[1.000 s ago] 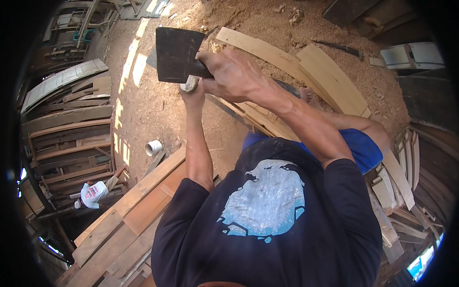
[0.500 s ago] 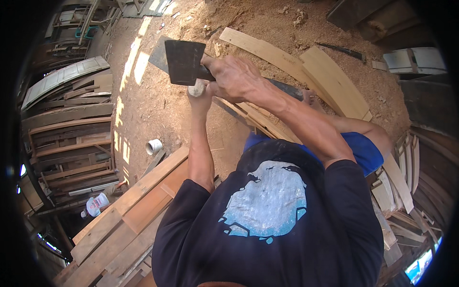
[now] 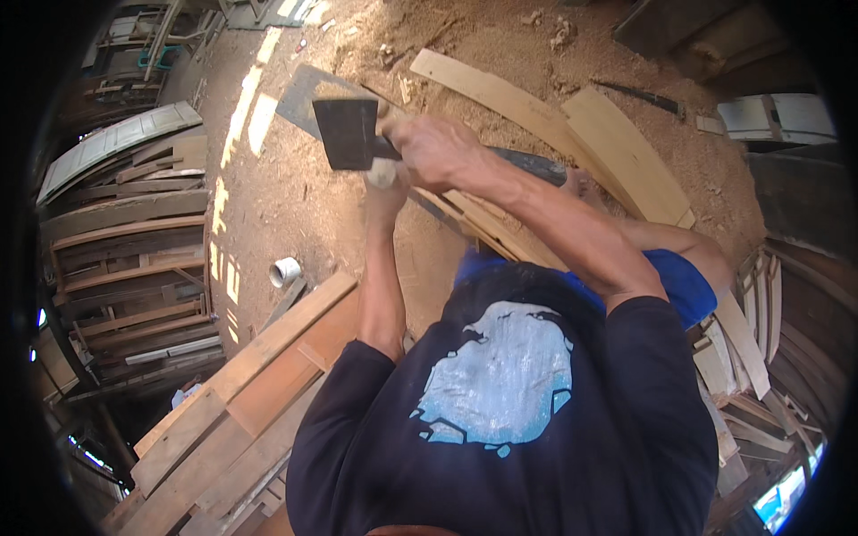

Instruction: The person sits on the floor and uses a chisel and mallet to carve a groove into a wooden plank. They repeatedly strike the chisel to remove wood shavings and shape the plank.

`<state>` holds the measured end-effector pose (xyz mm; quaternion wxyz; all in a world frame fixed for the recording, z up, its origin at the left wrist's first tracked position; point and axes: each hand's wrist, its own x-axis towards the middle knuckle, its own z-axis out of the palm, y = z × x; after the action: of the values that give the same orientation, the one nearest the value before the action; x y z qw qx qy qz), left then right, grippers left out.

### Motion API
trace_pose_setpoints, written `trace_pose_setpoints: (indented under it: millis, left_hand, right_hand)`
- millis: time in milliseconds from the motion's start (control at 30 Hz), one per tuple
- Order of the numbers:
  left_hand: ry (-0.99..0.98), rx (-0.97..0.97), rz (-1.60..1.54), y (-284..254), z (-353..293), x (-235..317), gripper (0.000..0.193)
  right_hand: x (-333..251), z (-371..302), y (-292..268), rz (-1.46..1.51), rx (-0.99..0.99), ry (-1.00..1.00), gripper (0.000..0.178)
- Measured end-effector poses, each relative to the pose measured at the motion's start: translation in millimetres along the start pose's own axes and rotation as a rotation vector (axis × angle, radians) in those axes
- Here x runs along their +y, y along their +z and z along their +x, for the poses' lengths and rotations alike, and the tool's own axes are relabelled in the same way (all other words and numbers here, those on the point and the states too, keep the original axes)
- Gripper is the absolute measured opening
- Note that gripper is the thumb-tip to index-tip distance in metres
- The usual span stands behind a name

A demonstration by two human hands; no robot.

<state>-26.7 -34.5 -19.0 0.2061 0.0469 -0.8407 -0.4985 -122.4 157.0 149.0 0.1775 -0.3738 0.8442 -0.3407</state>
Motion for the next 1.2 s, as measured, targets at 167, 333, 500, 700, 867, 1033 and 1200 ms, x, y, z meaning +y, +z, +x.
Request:
trace_pose_setpoints:
  millis: [167, 333, 500, 700, 867, 1033, 1200]
  left_hand:
    - [-0.09, 0.118, -0.245, 2, 43, 48, 0.031]
    - [-0.194, 0.052, -0.211, -3, 70, 54, 0.026]
    - [-0.253, 0.068, -0.261, -1, 68, 31, 0.023]
    - [-0.233, -0.003, -0.114, -5, 57, 27, 0.018]
    - [0.081, 0.012, 0.033, -2, 52, 54, 0.023]
    - [0.013, 0.013, 0.096, -7, 18, 35, 0.035]
    - [-0.011, 0.056, -0.131, -2, 22, 47, 0.034]
  right_hand:
    - [-1, -8, -33, 0.149, 0.189, -0.027, 0.043]
    - [-24, -23, -81, 0.258, 0.335, 0.043, 0.039]
    - [-20, -28, -80, 0.432, 0.485, -0.053, 0.031]
    - [-32, -25, -84, 0.328, 0.544, -0.069, 0.027]
    - [-1, 7, -14, -0.108, 0.169, -0.012, 0.024]
    - [-17, 3, -22, -0.138, 0.026, 0.001, 0.018]
    - [-30, 3, -21, 0.014, 0.276, -0.182, 0.024]
